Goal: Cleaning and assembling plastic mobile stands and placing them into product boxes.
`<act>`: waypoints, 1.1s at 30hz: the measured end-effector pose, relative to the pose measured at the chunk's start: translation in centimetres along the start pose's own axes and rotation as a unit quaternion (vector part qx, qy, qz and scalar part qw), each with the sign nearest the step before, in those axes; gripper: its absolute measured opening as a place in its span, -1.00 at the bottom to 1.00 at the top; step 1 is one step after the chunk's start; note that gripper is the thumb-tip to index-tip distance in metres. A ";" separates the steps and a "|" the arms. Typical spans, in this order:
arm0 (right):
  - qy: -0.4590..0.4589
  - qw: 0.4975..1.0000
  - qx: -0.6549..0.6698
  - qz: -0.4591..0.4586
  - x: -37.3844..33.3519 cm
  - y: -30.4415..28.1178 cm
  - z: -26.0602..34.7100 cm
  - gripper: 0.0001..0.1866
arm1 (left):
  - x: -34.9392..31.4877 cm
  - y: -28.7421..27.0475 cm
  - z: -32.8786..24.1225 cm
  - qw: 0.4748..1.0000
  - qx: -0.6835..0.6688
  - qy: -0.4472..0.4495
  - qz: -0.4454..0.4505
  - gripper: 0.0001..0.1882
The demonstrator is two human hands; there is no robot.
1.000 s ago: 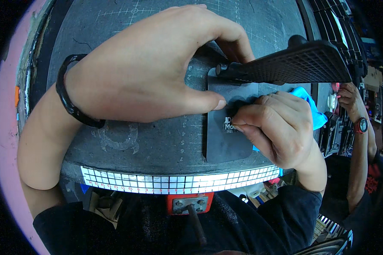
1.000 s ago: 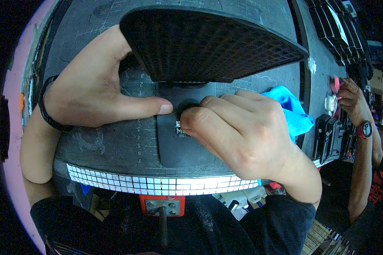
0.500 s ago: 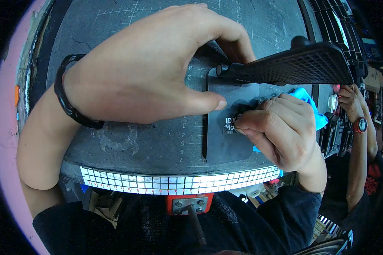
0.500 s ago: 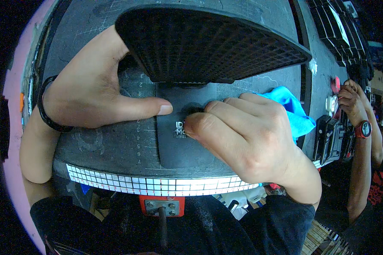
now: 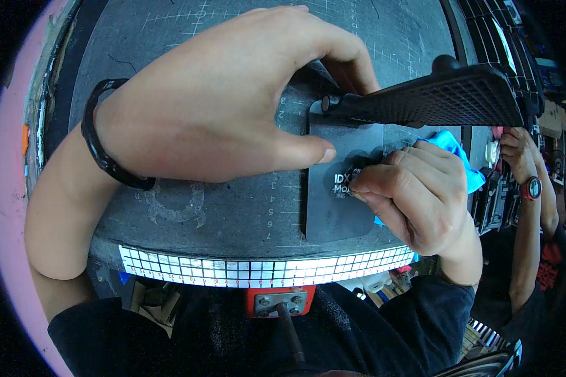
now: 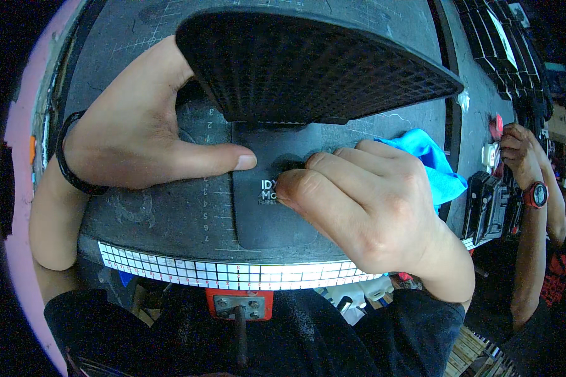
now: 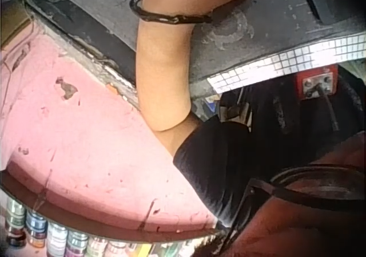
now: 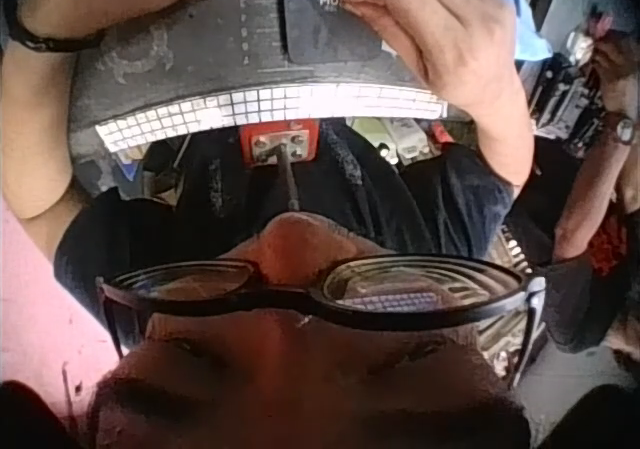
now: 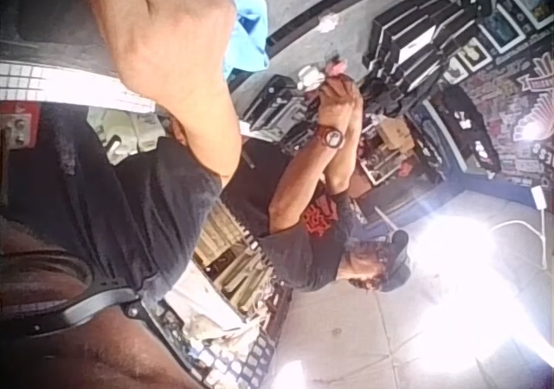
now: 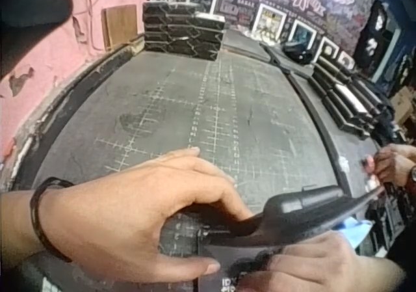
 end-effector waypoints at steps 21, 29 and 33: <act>0.008 1.000 -0.004 -0.001 -0.1 -0.1 0.1 -0.81 | -1.1 1.5 3.7 0.971 0.123 0.189 -0.081 -0.22; 0.046 0.994 0.095 -0.028 0.6 0.1 -0.7 -0.80 | -0.9 2.0 3.2 0.991 -0.017 0.125 -0.040 -0.21; 0.101 0.985 0.136 -0.028 0.3 -0.1 -1.1 -0.75 | -1.1 1.1 2.5 0.985 0.049 0.156 -0.058 -0.23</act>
Point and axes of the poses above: each hand's wrist, its own x-axis towards the middle knuckle, its own y-axis out of the palm, z = x × y, the point moved 7 cm from there along x, towards the middle knuckle, and after that the axes turned 2 degrees about x, right-handed, at the moved point
